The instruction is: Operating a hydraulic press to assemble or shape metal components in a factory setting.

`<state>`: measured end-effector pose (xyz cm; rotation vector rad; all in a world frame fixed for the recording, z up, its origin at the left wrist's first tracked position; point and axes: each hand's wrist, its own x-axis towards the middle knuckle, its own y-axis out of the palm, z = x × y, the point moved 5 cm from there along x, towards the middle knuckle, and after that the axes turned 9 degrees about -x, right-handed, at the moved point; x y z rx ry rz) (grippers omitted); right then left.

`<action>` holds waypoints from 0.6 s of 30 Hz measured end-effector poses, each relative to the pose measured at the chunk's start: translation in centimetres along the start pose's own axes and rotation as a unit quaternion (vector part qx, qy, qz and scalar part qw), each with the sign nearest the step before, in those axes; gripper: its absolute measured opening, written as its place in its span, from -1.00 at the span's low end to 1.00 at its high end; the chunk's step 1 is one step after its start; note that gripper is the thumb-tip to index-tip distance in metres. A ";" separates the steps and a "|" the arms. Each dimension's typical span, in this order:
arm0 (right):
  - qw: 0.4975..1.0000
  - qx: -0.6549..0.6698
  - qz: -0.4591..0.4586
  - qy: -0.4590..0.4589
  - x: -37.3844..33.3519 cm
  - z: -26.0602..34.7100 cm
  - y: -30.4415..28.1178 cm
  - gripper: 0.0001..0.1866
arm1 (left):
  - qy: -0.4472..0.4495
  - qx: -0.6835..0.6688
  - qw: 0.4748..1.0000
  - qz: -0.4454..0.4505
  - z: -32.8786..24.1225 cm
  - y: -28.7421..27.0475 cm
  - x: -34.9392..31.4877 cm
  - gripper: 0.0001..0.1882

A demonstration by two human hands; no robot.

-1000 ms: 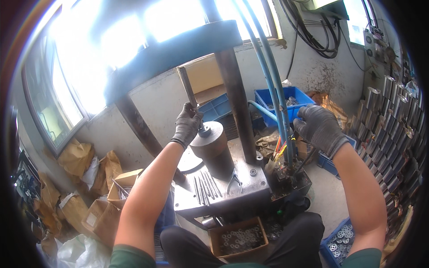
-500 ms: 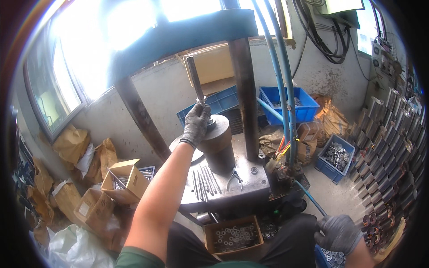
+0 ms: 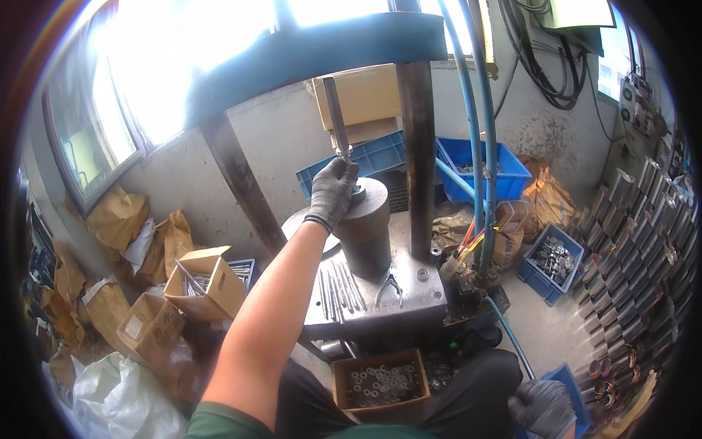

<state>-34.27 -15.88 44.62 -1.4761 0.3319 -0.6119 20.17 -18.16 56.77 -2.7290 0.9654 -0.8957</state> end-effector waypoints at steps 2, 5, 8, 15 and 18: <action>1.000 -0.017 -0.006 -0.013 0.2 0.1 -0.2 -0.76 | 0.006 0.005 1.000 -0.010 0.0 -0.2 0.0 -0.70; 0.999 -0.041 -0.018 -0.019 0.1 0.3 -0.9 -0.75 | 0.001 0.000 1.000 -0.008 -0.4 0.1 0.0 -0.70; 0.998 -0.048 -0.021 -0.028 0.1 0.0 -0.4 -0.74 | -0.008 -0.006 1.000 -0.001 -0.1 0.0 0.1 -0.70; 0.998 -0.011 0.030 -0.052 1.6 -1.3 -0.5 -0.82 | 0.007 -0.026 1.000 -0.009 0.6 -0.3 0.1 -0.69; 0.999 -0.014 0.041 -0.003 2.0 -0.5 -2.6 -0.83 | -0.003 -0.023 1.000 0.006 0.6 0.5 0.5 -0.69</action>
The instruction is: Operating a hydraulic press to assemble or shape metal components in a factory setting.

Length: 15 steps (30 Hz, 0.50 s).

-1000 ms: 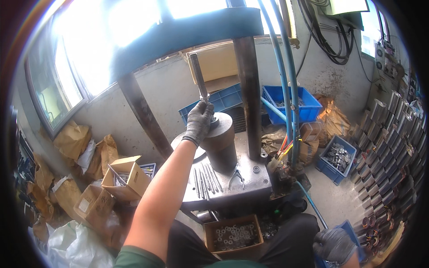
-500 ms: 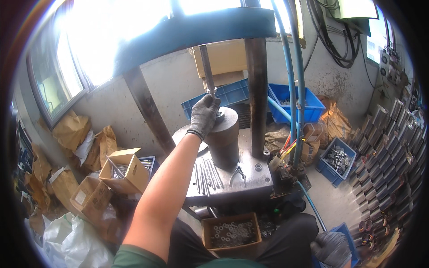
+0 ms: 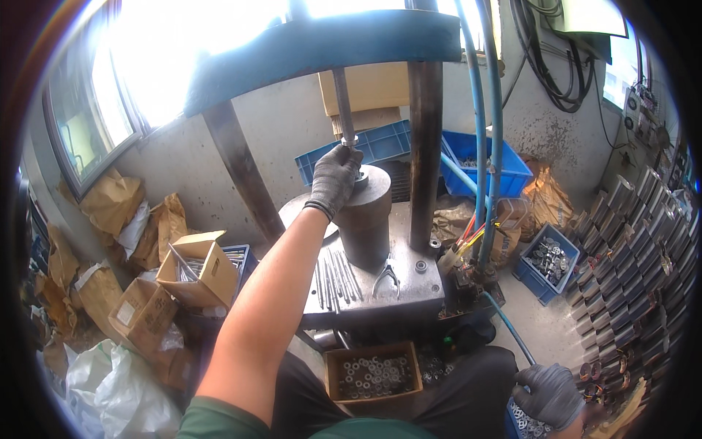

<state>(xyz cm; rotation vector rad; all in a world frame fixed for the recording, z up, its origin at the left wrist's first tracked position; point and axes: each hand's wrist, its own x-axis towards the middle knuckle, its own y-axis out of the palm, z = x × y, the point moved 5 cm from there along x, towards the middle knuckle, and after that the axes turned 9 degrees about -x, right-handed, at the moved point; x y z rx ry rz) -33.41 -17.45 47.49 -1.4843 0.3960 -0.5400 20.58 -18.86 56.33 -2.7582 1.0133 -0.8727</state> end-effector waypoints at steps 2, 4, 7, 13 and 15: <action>1.000 0.024 -0.017 -0.006 1.0 -0.1 -0.2 -0.81 | -0.005 0.003 1.000 -0.003 0.0 -0.4 -0.2 -0.69; 0.999 0.037 -0.030 0.000 1.1 0.2 -0.7 -0.79 | -0.010 -0.008 1.000 -0.001 0.0 -0.3 -0.3 -0.69; 0.999 0.039 -0.038 0.003 1.0 0.3 -0.8 -0.79 | -0.003 -0.025 1.000 -0.012 0.2 -0.2 -0.2 -0.68; 0.999 0.011 -0.009 -0.051 -0.5 -0.7 2.0 -0.88 | -0.037 -0.058 0.998 0.005 -0.2 -0.3 0.0 -0.72; 0.999 0.018 -0.010 -0.044 -0.5 -0.7 1.9 -0.91 | -0.023 -0.041 0.999 -0.012 -0.1 -0.6 0.1 -0.71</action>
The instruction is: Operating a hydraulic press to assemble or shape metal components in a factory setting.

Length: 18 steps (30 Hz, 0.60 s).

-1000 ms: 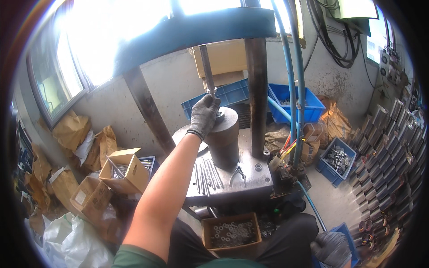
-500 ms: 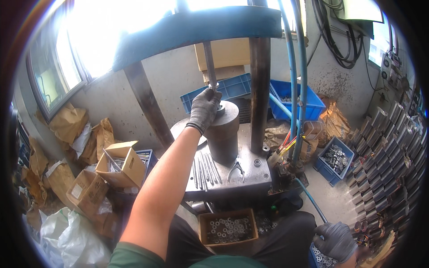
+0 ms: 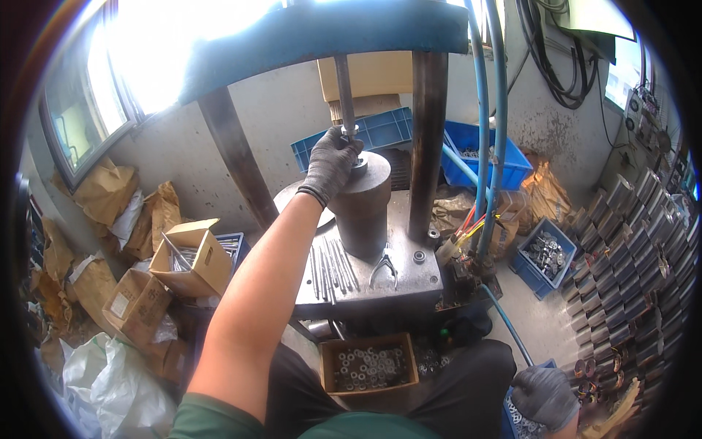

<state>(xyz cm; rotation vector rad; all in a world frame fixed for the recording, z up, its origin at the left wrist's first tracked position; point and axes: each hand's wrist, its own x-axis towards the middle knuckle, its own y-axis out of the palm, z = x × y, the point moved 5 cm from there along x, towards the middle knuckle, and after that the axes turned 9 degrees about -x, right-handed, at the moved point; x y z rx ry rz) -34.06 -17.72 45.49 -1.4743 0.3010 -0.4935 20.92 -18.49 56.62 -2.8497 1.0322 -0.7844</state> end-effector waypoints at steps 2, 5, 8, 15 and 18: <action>1.000 -0.022 0.020 0.006 0.0 0.3 -0.4 -0.91 | 0.008 0.002 1.000 0.009 0.4 0.1 0.2 -0.67; 0.998 -0.045 0.043 0.002 0.1 0.5 -0.8 -0.90 | 0.017 -0.024 0.999 0.022 0.4 0.1 0.3 -0.63; 0.998 -0.040 0.057 -0.006 1.0 1.2 -1.9 -0.86 | 0.004 -0.090 0.995 0.042 0.1 0.0 0.0 -0.60; 0.997 0.042 -0.003 0.058 2.6 1.3 -3.7 -0.74 | -0.009 -0.139 0.988 0.059 0.6 -0.4 0.1 -0.54; 0.998 -0.003 0.055 -0.015 1.3 0.8 -2.2 -0.78 | 0.004 -0.136 0.990 0.037 0.7 -0.2 0.2 -0.62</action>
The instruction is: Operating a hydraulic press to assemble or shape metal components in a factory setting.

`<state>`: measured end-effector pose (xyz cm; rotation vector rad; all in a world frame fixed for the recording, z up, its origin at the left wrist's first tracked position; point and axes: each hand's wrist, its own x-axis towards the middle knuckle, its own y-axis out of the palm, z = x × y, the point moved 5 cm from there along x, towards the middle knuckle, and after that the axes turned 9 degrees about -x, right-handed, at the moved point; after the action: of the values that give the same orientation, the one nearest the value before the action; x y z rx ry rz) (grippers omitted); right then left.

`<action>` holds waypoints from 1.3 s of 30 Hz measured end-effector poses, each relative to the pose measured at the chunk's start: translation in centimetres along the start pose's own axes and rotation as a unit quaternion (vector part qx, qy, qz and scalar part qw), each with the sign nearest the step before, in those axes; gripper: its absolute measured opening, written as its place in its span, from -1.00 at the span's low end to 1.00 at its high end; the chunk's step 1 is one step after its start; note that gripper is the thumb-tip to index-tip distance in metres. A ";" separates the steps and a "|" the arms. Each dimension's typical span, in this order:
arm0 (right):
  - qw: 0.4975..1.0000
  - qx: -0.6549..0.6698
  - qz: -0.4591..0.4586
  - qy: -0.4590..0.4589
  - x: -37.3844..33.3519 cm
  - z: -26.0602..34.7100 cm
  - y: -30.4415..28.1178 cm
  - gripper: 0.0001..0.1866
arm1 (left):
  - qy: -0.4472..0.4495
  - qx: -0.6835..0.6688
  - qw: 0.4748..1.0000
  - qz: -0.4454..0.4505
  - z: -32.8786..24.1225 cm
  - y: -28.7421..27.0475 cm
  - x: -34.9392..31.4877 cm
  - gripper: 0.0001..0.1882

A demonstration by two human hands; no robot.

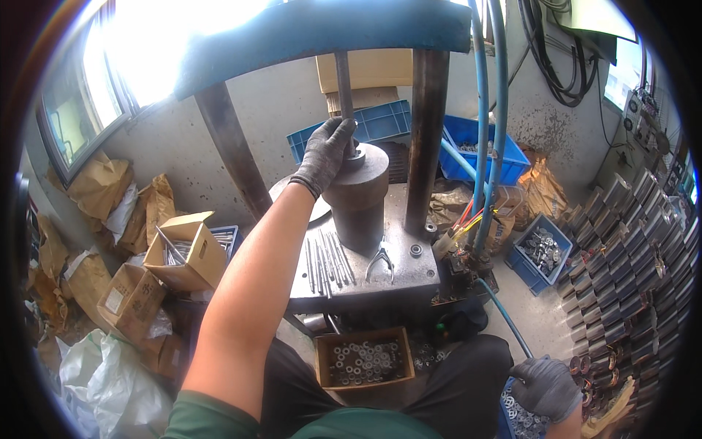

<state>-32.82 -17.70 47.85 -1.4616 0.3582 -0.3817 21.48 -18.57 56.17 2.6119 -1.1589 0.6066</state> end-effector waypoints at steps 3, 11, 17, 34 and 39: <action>0.997 -0.043 0.062 0.009 0.1 0.8 -0.1 -0.77 | 0.003 0.007 1.000 0.007 0.3 -0.1 0.1 -0.64; 0.998 0.031 -0.020 0.040 0.0 -0.2 -0.3 -0.72 | -0.006 0.012 1.000 0.008 0.5 -0.1 0.3 -0.67; 0.996 0.063 -0.041 0.056 0.8 0.6 -1.7 -0.73 | -0.002 0.015 1.000 0.012 0.4 -0.3 0.2 -0.70; 0.999 0.017 0.007 0.030 0.7 0.1 -0.7 -0.78 | -0.011 0.002 1.000 0.013 0.2 -0.1 0.2 -0.75; 0.986 0.036 -0.145 0.067 1.2 0.6 -3.0 -0.78 | -0.003 0.042 0.999 0.022 0.2 -0.2 0.4 -0.69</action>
<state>-31.56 -17.98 50.90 -1.4227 0.2354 -0.7227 21.92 -18.78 56.15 2.6671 -1.2202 0.6705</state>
